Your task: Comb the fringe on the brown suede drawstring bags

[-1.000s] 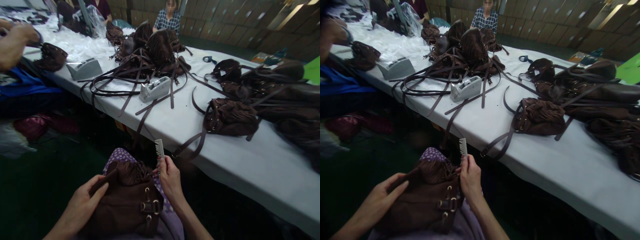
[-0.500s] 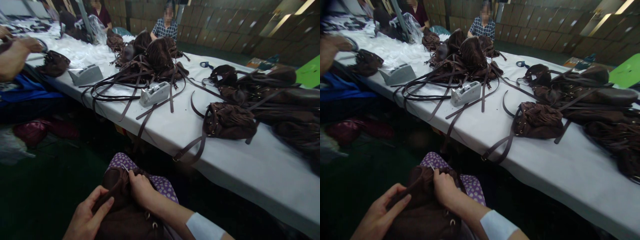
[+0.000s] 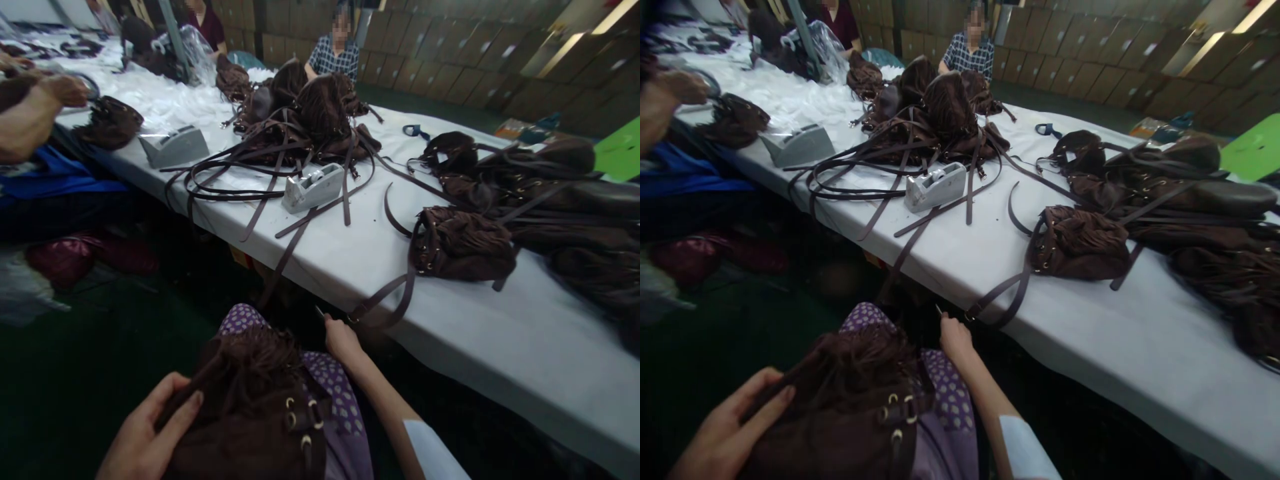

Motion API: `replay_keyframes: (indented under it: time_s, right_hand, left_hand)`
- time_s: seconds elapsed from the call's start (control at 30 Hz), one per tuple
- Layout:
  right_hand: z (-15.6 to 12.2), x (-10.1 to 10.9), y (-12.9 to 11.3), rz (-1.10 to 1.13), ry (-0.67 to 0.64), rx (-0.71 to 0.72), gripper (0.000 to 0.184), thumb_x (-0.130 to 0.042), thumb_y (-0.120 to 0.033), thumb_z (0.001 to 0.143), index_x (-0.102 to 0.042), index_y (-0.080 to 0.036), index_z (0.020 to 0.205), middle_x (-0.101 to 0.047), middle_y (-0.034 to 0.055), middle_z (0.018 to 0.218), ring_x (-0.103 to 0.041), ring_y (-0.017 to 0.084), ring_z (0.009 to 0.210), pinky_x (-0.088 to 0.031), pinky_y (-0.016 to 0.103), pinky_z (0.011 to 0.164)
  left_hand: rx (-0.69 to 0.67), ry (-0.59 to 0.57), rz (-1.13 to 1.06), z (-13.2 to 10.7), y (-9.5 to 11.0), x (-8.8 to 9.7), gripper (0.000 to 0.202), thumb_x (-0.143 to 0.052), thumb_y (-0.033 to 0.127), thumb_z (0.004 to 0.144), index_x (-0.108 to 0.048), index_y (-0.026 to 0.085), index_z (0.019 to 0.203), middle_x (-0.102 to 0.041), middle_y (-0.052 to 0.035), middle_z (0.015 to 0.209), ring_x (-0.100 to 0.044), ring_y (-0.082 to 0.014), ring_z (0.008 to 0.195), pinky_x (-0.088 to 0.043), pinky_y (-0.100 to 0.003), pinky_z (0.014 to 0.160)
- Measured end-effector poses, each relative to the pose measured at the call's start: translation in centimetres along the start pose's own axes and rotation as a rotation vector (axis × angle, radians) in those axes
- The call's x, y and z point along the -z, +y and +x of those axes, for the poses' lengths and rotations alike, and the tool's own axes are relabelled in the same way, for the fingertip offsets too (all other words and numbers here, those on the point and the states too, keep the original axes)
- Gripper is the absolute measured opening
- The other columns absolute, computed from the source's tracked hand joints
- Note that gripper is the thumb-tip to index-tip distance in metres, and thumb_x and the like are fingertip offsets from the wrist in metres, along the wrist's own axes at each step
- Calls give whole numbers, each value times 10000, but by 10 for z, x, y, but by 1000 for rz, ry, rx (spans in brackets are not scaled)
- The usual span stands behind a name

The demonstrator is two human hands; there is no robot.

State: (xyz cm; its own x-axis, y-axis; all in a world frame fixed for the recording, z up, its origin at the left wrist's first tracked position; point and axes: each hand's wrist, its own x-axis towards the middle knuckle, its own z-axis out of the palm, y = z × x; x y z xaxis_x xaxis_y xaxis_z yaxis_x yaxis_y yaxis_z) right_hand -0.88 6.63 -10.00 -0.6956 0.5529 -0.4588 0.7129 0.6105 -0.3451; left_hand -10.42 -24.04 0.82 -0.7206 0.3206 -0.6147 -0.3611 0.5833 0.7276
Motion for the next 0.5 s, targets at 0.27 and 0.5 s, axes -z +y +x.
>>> replay_keyframes:
  time_s: [0.27,0.5]
  right_hand:
    - [-59,37,-47,157,44,251,317,-337,-235,949,-474,-234,1235,-672,44,814,-651,171,694,-412,235,597]
    - [-59,69,-89,-45,18,377,255,-347,-230,931,-514,-199,1122,-656,80,774,-643,222,698,-362,268,565]
  left_hand:
    - [123,36,-243,15,10,-10,400,-614,592,750,-493,312,1008,-634,34,875,-615,-203,817,-508,-257,636]
    - [-141,29,195,-10,13,-24,394,-499,640,791,-501,263,906,-600,42,694,-603,-188,694,-446,-239,575]
